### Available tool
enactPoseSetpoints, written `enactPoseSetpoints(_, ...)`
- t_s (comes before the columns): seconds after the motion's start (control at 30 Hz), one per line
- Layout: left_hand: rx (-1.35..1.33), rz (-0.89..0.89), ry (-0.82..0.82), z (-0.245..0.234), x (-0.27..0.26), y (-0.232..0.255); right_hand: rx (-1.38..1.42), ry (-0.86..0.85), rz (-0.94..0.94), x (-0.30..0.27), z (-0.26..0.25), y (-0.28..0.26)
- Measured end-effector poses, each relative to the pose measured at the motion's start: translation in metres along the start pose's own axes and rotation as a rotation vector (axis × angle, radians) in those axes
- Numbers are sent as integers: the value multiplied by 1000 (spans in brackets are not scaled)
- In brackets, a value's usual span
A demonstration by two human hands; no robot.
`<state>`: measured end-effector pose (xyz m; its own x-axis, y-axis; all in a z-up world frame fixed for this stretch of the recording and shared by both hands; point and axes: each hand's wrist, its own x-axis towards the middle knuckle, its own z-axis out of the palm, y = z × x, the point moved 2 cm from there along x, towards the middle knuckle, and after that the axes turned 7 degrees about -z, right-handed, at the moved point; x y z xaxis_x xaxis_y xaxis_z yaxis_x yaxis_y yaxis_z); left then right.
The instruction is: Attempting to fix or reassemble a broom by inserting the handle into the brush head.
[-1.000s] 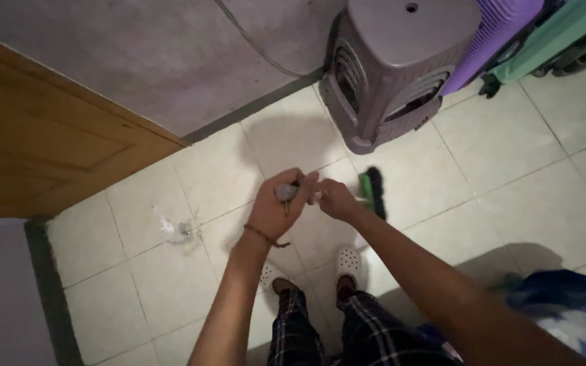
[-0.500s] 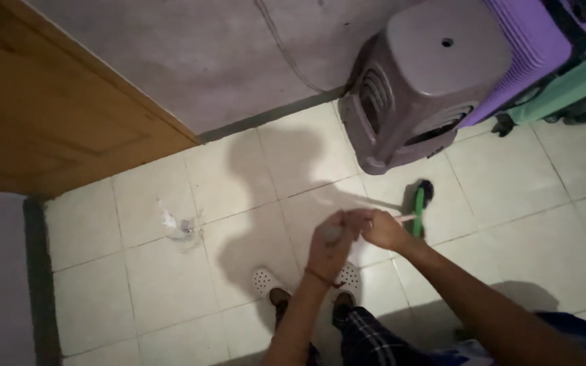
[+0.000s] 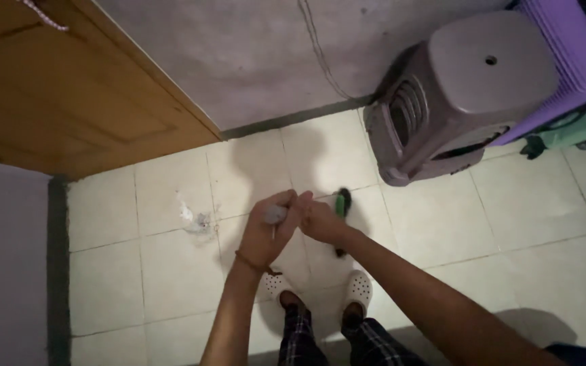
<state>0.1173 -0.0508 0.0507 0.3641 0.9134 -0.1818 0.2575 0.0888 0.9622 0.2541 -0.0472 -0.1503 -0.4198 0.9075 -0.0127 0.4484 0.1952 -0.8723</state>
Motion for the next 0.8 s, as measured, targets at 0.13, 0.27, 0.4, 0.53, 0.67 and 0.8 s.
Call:
enactPoseSetpoints(0.13,-62,48,-52,-8,3,11,-112,-84,169,-1,-10,-11)
enactPoseSetpoints(0.27,-99,-98,-70,15,4,-39,-138,-142,439,-30,-28,-8)
enactPoseSetpoints(0.4,-152,-179,-86,36,-18,-109,-96,-121,374,-61,-7,41)
enactPoseSetpoints(0.53,-232,-177,-62,3,-29,-119,-5,-170,415,-39,47,59)
enactPoseSetpoints(0.67,-140,-178,37,-64,-28,-92,-61,-73,201,29,78,-3)
enactPoseSetpoints(0.8,37,-183,114,-113,-27,-74,-14,-78,168,76,104,-22)
